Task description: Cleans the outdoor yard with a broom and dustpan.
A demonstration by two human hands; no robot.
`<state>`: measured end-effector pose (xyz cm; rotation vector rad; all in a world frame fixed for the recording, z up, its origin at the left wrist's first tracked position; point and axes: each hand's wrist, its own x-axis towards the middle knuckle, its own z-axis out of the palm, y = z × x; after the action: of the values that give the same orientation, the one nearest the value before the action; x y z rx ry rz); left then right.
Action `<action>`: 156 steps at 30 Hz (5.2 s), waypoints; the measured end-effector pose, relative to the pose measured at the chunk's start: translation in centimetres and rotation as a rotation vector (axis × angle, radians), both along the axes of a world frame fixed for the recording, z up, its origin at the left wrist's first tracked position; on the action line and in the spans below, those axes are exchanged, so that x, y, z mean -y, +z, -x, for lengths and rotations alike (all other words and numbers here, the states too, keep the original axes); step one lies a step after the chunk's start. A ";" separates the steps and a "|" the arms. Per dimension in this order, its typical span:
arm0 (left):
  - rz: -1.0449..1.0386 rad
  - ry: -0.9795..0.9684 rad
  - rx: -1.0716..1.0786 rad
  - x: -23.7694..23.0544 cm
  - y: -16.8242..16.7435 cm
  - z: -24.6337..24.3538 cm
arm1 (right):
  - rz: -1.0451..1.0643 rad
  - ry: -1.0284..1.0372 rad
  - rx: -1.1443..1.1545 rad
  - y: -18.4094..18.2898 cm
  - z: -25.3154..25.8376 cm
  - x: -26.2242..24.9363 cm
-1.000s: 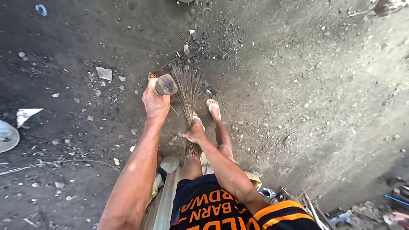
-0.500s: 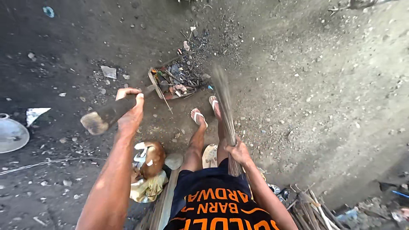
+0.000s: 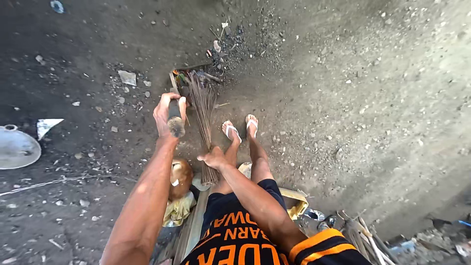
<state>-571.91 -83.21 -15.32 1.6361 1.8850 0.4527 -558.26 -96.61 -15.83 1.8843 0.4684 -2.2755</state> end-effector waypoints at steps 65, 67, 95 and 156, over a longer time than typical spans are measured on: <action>-0.025 0.756 -0.002 -3.2 -0.5 -3.5 | -0.198 1.326 0.593 -3.5 -21.7 -18.7; 0.001 0.744 -0.021 -3.4 -0.6 -3.6 | -0.181 1.390 0.491 -4.1 -18.3 -16.1; -0.076 0.748 0.120 -0.2 -0.7 -2.5 | -0.071 1.070 0.494 0.3 -23.8 -9.8; 0.231 0.634 -0.030 -4.8 0.1 -1.8 | -0.416 1.299 0.648 -9.1 -15.2 -17.2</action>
<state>-570.14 -78.44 -15.25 0.8795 2.3626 0.4384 -543.03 -79.45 -24.92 1.5039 1.5102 -0.7341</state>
